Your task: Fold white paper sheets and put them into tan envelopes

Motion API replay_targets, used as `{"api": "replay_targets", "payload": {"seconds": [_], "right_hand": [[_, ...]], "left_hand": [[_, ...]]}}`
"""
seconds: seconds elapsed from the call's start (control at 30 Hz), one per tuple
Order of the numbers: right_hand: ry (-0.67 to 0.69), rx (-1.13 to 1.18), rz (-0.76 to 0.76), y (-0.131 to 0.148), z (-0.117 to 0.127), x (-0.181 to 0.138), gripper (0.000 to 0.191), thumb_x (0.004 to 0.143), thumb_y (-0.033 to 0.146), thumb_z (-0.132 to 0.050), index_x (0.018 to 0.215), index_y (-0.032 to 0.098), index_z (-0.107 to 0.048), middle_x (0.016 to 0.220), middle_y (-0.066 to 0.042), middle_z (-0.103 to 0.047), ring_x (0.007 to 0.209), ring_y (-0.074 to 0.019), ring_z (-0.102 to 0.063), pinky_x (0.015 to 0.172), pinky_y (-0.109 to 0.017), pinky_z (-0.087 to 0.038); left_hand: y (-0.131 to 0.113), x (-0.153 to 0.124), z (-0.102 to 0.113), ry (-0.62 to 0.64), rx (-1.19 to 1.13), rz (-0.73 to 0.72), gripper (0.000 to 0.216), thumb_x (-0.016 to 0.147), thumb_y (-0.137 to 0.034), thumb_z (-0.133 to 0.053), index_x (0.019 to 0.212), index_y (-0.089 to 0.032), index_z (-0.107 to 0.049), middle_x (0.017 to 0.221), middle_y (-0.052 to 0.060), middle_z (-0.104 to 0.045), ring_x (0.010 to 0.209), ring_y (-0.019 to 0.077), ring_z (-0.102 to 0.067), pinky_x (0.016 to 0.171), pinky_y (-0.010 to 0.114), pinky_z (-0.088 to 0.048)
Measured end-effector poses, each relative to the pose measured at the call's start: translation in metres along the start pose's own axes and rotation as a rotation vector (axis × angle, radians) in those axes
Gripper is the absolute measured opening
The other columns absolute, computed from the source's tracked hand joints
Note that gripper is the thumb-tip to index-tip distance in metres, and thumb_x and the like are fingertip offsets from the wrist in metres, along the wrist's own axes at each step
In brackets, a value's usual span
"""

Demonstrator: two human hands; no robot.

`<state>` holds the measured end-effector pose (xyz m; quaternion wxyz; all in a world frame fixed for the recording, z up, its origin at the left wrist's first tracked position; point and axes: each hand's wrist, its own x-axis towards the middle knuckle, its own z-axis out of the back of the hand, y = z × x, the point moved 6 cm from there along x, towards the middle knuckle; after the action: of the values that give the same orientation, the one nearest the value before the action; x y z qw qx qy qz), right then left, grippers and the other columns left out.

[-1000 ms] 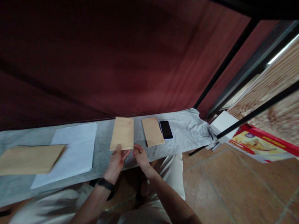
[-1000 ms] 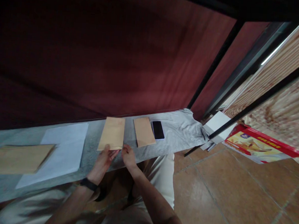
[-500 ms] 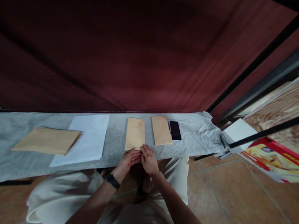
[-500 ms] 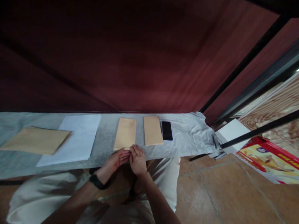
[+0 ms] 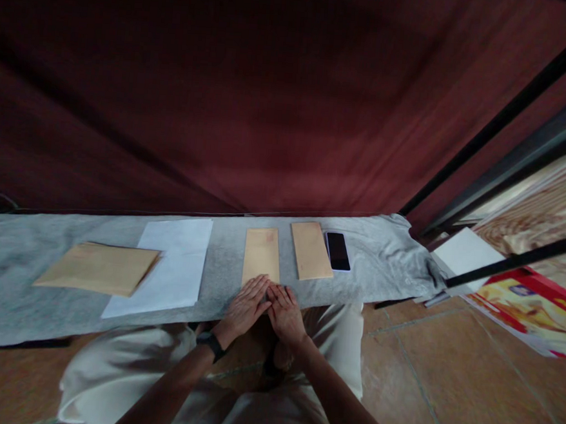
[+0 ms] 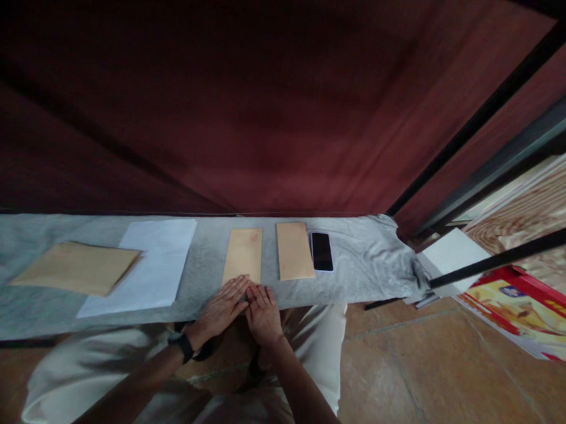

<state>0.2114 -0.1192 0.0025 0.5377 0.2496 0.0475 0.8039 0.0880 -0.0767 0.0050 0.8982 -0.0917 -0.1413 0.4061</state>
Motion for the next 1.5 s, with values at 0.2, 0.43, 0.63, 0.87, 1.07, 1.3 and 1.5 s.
{"api": "replay_targets", "payload": {"seconds": [0.2,0.43,0.63,0.87,1.07,1.3,1.5], "right_hand": [[-0.009,-0.01,-0.012,-0.004,0.007,-0.002,0.042,0.103,0.02,-0.046,0.144,0.014,-0.056,0.149,-0.012,-0.058,0.141,-0.0225,-0.05,0.123,-0.046,-0.035],[0.008,0.043,-0.033,-0.004,0.01,0.0,0.047,0.102,0.02,-0.046,0.149,0.016,-0.051,0.149,-0.01,-0.059,0.139,-0.0226,-0.052,0.123,-0.046,-0.035],[0.027,0.034,-0.02,-0.005,0.011,0.0,0.051,0.102,0.017,-0.044,0.152,0.018,-0.047,0.153,-0.01,-0.054,0.141,-0.0211,-0.05,0.123,-0.045,-0.034],[0.053,0.036,-0.01,-0.007,0.008,0.0,0.054,0.1,0.017,-0.045,0.154,0.018,-0.044,0.156,-0.009,-0.051,0.143,-0.0216,-0.049,0.122,-0.045,-0.036],[0.061,0.039,-0.023,-0.008,0.007,0.0,0.051,0.102,0.019,-0.046,0.153,0.017,-0.045,0.157,-0.007,-0.05,0.142,-0.0207,-0.049,0.123,-0.044,-0.034],[0.015,0.053,-0.033,-0.007,0.01,0.0,0.048,0.104,0.022,-0.045,0.152,0.02,-0.048,0.152,-0.008,-0.055,0.14,-0.0202,-0.051,0.122,-0.043,-0.035],[-0.032,0.048,-0.038,-0.007,0.006,-0.002,0.043,0.103,0.021,-0.048,0.144,0.017,-0.056,0.146,-0.009,-0.061,0.14,-0.0207,-0.051,0.122,-0.043,-0.036]], "left_hand": [[0.004,0.017,-0.004,0.045,0.044,-0.051,0.061,0.107,-0.045,-0.031,0.16,-0.013,-0.033,0.164,0.012,-0.038,0.153,0.0208,-0.032,0.127,0.043,-0.026],[0.026,0.072,-0.004,0.137,0.058,-0.084,0.056,0.106,-0.035,-0.03,0.158,-0.016,-0.038,0.165,0.008,-0.038,0.155,0.0187,-0.027,0.128,0.041,-0.018],[0.051,0.121,-0.005,0.11,-0.028,-0.053,0.059,0.103,-0.038,-0.031,0.157,-0.017,-0.04,0.166,0.008,-0.036,0.156,0.0169,-0.025,0.128,0.039,-0.015],[0.074,0.171,-0.004,0.021,-0.099,-0.033,0.062,0.101,-0.04,-0.03,0.157,-0.015,-0.036,0.167,0.01,-0.034,0.156,0.0157,-0.023,0.127,0.037,-0.017],[0.07,0.16,-0.012,0.051,-0.101,-0.035,0.059,0.101,-0.035,-0.028,0.154,-0.016,-0.042,0.164,0.008,-0.04,0.154,0.0149,-0.028,0.127,0.036,-0.018],[0.051,0.111,-0.009,0.152,-0.054,-0.076,0.062,0.105,-0.046,-0.026,0.157,-0.014,-0.04,0.164,0.011,-0.039,0.154,0.0182,-0.029,0.127,0.04,-0.017],[0.025,0.053,-0.004,0.149,-0.08,-0.109,0.061,0.107,-0.048,-0.03,0.159,-0.016,-0.036,0.163,0.012,-0.04,0.153,0.0201,-0.032,0.127,0.042,-0.023]]}}
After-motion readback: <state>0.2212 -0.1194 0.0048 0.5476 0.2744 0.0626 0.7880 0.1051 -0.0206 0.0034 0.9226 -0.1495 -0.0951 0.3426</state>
